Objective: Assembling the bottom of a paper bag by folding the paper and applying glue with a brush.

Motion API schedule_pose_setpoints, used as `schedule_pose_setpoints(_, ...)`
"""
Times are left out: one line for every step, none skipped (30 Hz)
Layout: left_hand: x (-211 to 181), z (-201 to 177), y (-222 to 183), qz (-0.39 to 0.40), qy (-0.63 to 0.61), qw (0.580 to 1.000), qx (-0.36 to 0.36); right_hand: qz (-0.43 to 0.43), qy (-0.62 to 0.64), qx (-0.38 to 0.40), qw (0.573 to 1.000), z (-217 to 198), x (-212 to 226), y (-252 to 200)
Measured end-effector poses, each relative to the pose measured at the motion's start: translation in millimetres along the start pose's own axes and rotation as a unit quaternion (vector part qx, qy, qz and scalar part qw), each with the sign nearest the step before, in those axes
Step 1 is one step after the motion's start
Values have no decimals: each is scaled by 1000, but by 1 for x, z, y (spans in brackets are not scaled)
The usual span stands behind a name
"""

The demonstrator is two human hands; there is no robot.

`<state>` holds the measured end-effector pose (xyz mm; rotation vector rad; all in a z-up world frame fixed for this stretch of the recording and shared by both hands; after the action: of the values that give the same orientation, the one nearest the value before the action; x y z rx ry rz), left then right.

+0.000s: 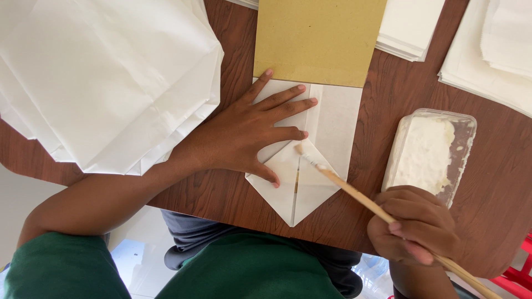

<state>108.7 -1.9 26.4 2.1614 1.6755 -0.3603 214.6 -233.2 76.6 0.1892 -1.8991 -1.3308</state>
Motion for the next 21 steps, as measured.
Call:
schedule_pose_setpoints(0,0,0,3,-1,1000,0,0,-3,-1,1000,1,2,2)
schedule_pose_setpoints(0,0,0,4,4,1000,1,22,22,22,999,5,2,3)
schedule_pose_setpoints(0,0,0,3,9,1000,2,43,49,44,997,9,0,5)
schedule_pose_setpoints(0,0,0,4,9,1000,2,43,47,44,997,8,1,5)
schedule_pose_setpoints(0,1,0,3,13,1000,5,40,68,13,997,4,0,5)
schedule_pose_setpoints(0,1,0,1,17,1000,9,37,88,-17,995,-1,0,6)
schedule_pose_setpoints(0,1,0,0,17,1000,8,37,89,-16,995,-2,-4,6)
schedule_pose_setpoints(0,1,0,0,14,1000,11,22,49,-7,999,-2,-5,7)
schedule_pose_setpoints(0,1,0,-1,10,1000,14,8,9,2,1000,-2,-6,7)
schedule_pose_setpoints(0,0,0,-1,10,1000,14,8,9,1,1000,-4,-6,5)
schedule_pose_setpoints(0,0,0,-2,11,1000,17,40,21,3,999,-5,-10,3)
schedule_pose_setpoints(0,0,0,-3,11,1000,20,72,33,5,997,-6,-14,0)
schedule_pose_setpoints(-1,0,1,-1,11,1000,20,72,31,4,997,-8,-13,3)
schedule_pose_setpoints(-1,0,1,0,10,1000,17,67,52,-13,996,-11,-11,7)
schedule_pose_setpoints(0,-1,0,-1,10,1000,13,62,76,-30,995,-13,-10,11)
schedule_pose_setpoints(0,-1,0,-1,11,1000,12,61,77,-30,995,-16,-13,11)
schedule_pose_setpoints(-1,-1,0,-2,10,1000,14,55,77,-32,995,-19,-14,11)
schedule_pose_setpoints(-1,-2,0,-3,9,1000,15,49,78,-35,995,-22,-15,11)
schedule_pose_setpoints(-1,-2,0,-3,9,1000,15,48,78,-35,995,-25,-18,9)
schedule_pose_setpoints(-1,-2,0,-1,10,1000,12,54,52,-1,997,-23,-22,8)
schedule_pose_setpoints(-1,-2,0,3,11,1000,10,61,25,32,997,-22,-25,5)
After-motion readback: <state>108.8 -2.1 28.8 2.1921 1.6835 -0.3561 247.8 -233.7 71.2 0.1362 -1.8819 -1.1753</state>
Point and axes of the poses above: each hand's wrist, its own y-axis towards the middle knuckle, its own z-axis out of the palm, x = y × z, the point moved 7 cm from there along y, towards the middle knuckle, and after that the axes turned 9 degrees about y, right-handed, at the moved point
